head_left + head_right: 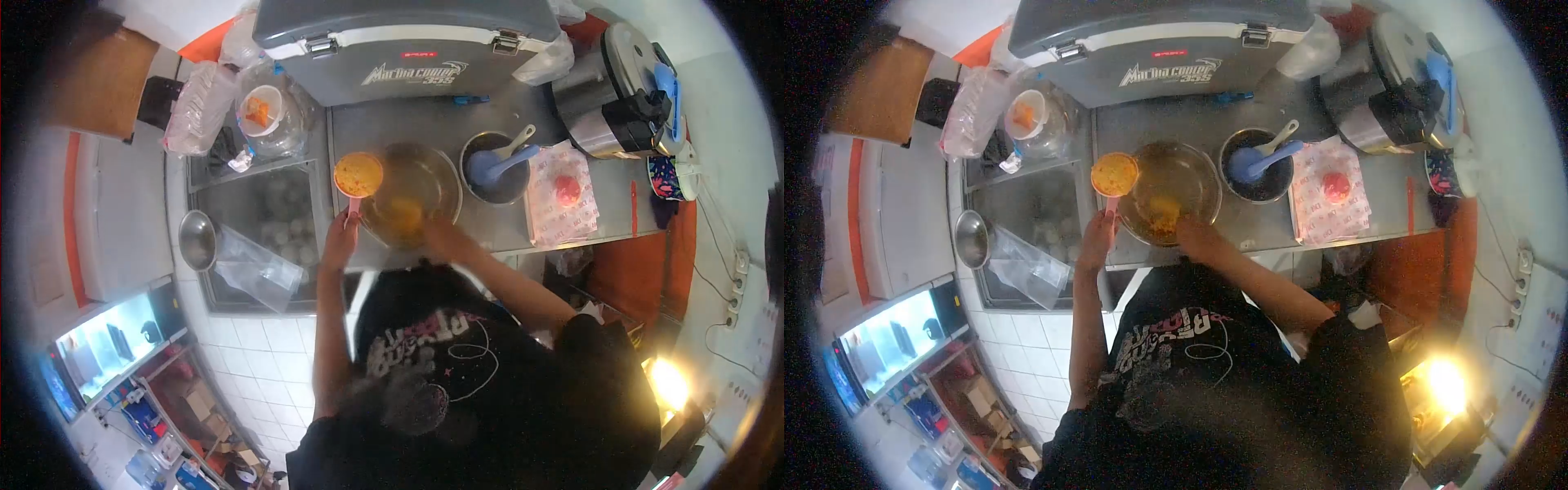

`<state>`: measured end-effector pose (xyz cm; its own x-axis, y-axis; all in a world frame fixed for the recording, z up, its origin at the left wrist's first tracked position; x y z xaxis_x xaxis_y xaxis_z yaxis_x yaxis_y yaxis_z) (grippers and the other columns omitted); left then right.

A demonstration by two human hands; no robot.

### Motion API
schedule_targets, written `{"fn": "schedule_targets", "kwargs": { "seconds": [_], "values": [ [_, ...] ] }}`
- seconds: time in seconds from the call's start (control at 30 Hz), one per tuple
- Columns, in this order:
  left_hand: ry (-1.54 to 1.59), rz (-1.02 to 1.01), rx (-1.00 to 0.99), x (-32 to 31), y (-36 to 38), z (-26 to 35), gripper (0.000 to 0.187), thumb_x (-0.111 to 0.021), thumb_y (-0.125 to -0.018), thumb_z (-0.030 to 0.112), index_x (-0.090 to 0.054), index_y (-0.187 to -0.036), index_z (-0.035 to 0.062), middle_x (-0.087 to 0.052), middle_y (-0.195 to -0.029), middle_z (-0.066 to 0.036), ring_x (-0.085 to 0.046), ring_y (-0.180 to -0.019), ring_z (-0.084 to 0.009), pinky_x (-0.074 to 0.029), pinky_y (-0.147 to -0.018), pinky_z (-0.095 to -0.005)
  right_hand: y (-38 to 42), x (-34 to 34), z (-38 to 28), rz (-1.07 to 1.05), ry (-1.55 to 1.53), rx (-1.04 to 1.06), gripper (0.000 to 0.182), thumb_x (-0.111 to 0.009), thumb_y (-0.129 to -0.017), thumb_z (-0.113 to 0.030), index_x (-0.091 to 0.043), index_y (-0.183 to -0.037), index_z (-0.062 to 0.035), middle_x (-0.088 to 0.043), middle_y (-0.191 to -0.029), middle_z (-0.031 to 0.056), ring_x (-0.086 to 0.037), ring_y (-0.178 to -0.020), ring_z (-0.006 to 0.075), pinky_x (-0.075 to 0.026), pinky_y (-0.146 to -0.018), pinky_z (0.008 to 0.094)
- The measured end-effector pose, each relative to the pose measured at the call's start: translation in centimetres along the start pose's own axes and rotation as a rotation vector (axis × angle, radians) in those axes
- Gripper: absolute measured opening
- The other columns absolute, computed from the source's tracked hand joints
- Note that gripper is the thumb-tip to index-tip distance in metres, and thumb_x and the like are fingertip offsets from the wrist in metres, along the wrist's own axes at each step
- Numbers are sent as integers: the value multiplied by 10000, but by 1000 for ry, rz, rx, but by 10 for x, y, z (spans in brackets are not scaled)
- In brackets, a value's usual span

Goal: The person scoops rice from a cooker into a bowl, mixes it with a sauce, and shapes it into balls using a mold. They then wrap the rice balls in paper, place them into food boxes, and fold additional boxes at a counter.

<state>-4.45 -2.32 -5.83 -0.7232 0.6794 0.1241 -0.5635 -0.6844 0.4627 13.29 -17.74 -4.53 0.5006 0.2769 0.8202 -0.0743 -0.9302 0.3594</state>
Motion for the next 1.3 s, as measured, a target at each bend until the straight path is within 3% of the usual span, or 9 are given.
{"fn": "schedule_targets", "kwargs": {
  "seconds": [0.13,0.2,0.47,0.53,0.63,0.83,0.9,1.2,1.3],
  "values": [
    [-122,40,-77,1,-2,1,361,-458,-993,405,-570,-976,62,-445,-735,55,-408,-653,-62,-345,-573,-222,-43,-12,30,-33,-40,-286,469,-553,-822,-94,-466,-1233,114,-534,-1178,337,-505,-1140,484,-444,-966,474],
    [-132,56,-124,3,-2,4,347,-454,-996,388,-567,-969,62,-440,-726,55,-408,-646,-63,-344,-567,-224,-22,-19,-14,426,94,-43,342,-359,-918,-73,-564,-1140,86,-526,-1215,332,-542,-1148,418,-465,-942,490],
    [-39,5,-101,1,-7,2,468,-461,-997,379,-553,-1216,-24,-636,-945,-105,-567,-882,-183,-444,-811,-308,-42,-22,16,-101,-140,-105,391,-498,-890,-125,-491,-1253,20,-546,-1186,316,-510,-1180,408,-364,-1029,496],
    [-119,73,-194,2,-7,6,383,-457,-999,402,-582,-1011,40,-469,-717,38,-418,-640,-58,-339,-557,-230,-30,-12,18,8,-149,26,371,-505,-886,-116,-502,-1230,23,-558,-1158,325,-521,-1162,414,-393,-1002,501],
    [-90,97,-226,2,-4,6,376,-470,-997,386,-584,-1030,29,-466,-704,41,-418,-639,-56,-343,-559,-229,-11,30,7,-310,80,92,348,-462,-898,-95,-495,-1214,44,-564,-1113,342,-528,-1141,425,-429,-940,528],
    [27,8,-189,4,-5,-4,384,-494,-992,360,-582,-1111,5,-505,-764,25,-454,-694,-72,-393,-623,-238,3,-11,8,47,223,-144,356,-431,-861,-22,-483,-1196,87,-623,-966,293,-633,-914,424,-523,-766,499],
    [15,35,-234,3,-4,-3,409,-478,-995,366,-574,-1132,-8,-554,-834,-20,-507,-765,-108,-419,-690,-260,11,-11,-3,-88,23,-292,230,-520,-845,-101,-620,-936,86,-620,-979,283,-632,-904,395,-520,-769,498],
    [-94,43,-257,7,-1,3,442,-430,-1001,345,-536,-1219,-25,-613,-1098,-199,-593,-1038,-307,-443,-891,-366,-6,-5,-13,-193,328,-58,196,-528,-829,-105,-662,-897,21,-664,-824,208,-661,-807,372,-515,-710,514],
    [-132,65,-296,8,3,5,419,-428,-1001,328,-542,-1204,-21,-606,-1100,-204,-589,-1040,-308,-443,-889,-369,-32,51,5,108,441,-42,248,-605,-818,-201,-673,-936,5,-673,-799,176,-670,-761,349,-527,-700,498]
  ]
}}
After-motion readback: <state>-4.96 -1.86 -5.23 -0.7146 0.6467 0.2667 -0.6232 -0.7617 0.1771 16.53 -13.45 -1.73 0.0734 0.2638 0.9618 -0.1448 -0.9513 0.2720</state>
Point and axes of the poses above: each hand's wrist, its own y-axis away from the middle knuckle, its own x-axis out of the back of the hand, z = x × y, the point moved 4 cm from there along -y, towards the middle knuckle
